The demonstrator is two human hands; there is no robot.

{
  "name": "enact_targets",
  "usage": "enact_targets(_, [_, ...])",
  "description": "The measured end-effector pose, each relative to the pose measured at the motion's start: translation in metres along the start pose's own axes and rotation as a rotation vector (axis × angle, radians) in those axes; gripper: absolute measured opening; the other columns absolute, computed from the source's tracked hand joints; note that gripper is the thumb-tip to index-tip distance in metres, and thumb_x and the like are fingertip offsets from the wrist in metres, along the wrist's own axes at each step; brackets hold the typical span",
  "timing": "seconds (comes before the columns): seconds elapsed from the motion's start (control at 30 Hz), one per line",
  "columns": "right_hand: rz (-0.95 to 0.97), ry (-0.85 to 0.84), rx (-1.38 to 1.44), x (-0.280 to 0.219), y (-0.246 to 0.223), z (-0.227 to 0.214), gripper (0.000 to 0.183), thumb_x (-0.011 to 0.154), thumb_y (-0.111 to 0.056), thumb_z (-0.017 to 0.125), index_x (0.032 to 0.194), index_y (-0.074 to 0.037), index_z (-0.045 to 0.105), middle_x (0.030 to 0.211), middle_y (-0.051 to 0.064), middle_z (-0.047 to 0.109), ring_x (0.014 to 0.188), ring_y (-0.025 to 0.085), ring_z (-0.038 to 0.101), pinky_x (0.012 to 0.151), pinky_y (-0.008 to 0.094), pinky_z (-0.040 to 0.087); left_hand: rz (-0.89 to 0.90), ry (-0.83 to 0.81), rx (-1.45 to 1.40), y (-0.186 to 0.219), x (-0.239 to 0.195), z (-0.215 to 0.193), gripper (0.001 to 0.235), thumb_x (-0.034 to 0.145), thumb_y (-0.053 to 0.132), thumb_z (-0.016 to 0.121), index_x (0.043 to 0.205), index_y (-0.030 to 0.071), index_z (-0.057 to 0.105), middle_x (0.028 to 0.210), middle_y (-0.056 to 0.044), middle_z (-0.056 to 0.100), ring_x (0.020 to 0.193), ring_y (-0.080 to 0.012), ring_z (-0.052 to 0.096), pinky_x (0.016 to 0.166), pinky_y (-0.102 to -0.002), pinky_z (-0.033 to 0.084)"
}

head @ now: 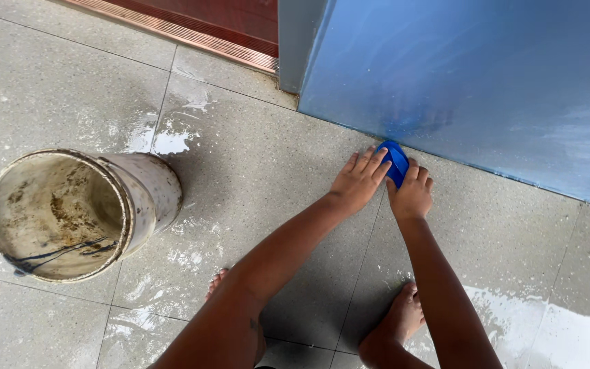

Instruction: The person scrubs the tiled floor near a blue wall and a red door using a blue scrub brush. They repeatedly dip the brush into a bucket of water and scrub different sections of the floor, including the corners and edges.

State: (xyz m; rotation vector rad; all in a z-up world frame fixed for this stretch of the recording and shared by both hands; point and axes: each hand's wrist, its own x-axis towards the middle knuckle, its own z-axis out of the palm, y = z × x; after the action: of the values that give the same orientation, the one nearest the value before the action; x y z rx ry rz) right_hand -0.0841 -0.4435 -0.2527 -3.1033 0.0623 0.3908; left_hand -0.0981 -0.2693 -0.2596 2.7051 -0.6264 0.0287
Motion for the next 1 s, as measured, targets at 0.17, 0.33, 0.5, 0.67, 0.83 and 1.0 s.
enact_targets(0.17, [-0.022, 0.026, -0.041, 0.004, 0.006, 0.009, 0.086, 0.091, -0.048, 0.074, 0.156, -0.013, 0.031, 0.134, 0.017, 0.045, 0.123, 0.041, 0.053, 0.102, 0.051, 0.052, -0.001, 0.002, 0.032, 0.001, 0.014, -0.006, 0.055, 0.103, 0.027, 0.062, 0.154, 0.012, 0.044, 0.166, -0.013, 0.033, 0.154, -0.0336, 0.032, 0.122, -0.053, 0.037])
enact_targets(0.33, [-0.118, 0.119, -0.061, 0.006, 0.011, 0.019, 0.084, 0.085, -0.042, 0.074, 0.152, -0.008, 0.035, 0.125, 0.017, 0.047, 0.112, 0.042, 0.057, 0.098, 0.049, 0.051, -0.009, -0.164, -0.003, 0.008, 0.034, 0.018, 0.059, 0.105, 0.018, 0.054, 0.159, 0.019, 0.031, 0.170, -0.009, 0.021, 0.158, -0.0329, 0.020, 0.125, -0.056, 0.026])
enact_targets(0.5, [-0.125, 0.145, -0.081, 0.013, -0.004, 0.032, 0.080, 0.085, -0.041, 0.069, 0.148, -0.003, 0.036, 0.121, 0.016, 0.046, 0.104, 0.041, 0.058, 0.093, 0.047, 0.050, -0.018, -0.200, -0.031, -0.002, 0.032, 0.004, 0.063, 0.103, 0.013, 0.057, 0.159, 0.022, 0.031, 0.171, -0.011, 0.018, 0.158, -0.0364, 0.020, 0.124, -0.059, 0.026])
enact_targets(0.67, [-0.050, -0.034, -0.150, 0.020, -0.065, 0.023, 0.078, 0.089, -0.046, 0.071, 0.146, -0.006, 0.035, 0.126, 0.020, 0.045, 0.113, 0.041, 0.055, 0.081, 0.054, 0.058, -0.014, -0.100, -0.017, -0.061, 0.000, -0.021, 0.053, 0.102, 0.022, 0.061, 0.152, 0.031, 0.045, 0.167, -0.005, 0.028, 0.141, -0.0331, 0.047, 0.114, -0.052, 0.044])
enact_targets(0.83, [-0.096, -0.180, -0.153, 0.049, -0.173, 0.054, 0.066, 0.094, -0.050, 0.068, 0.140, -0.013, 0.039, 0.137, 0.018, 0.043, 0.123, 0.041, 0.051, 0.088, 0.053, 0.056, -0.059, 0.028, 0.094, -0.158, -0.045, -0.055, 0.039, 0.102, 0.029, 0.057, 0.140, 0.032, 0.054, 0.152, -0.002, 0.044, 0.123, -0.0291, 0.058, 0.101, -0.048, 0.049])
enact_targets(1.0, [-0.286, -0.239, -0.083, 0.045, -0.279, 0.023, 0.070, 0.091, -0.048, 0.072, 0.143, -0.014, 0.040, 0.136, 0.019, 0.047, 0.122, 0.042, 0.052, 0.087, 0.052, 0.057, -0.248, -0.007, 0.264, -0.242, -0.085, -0.071, 0.040, 0.104, 0.026, 0.050, 0.143, 0.033, 0.048, 0.131, 0.000, 0.052, 0.114, -0.0248, 0.058, 0.093, -0.044, 0.052])
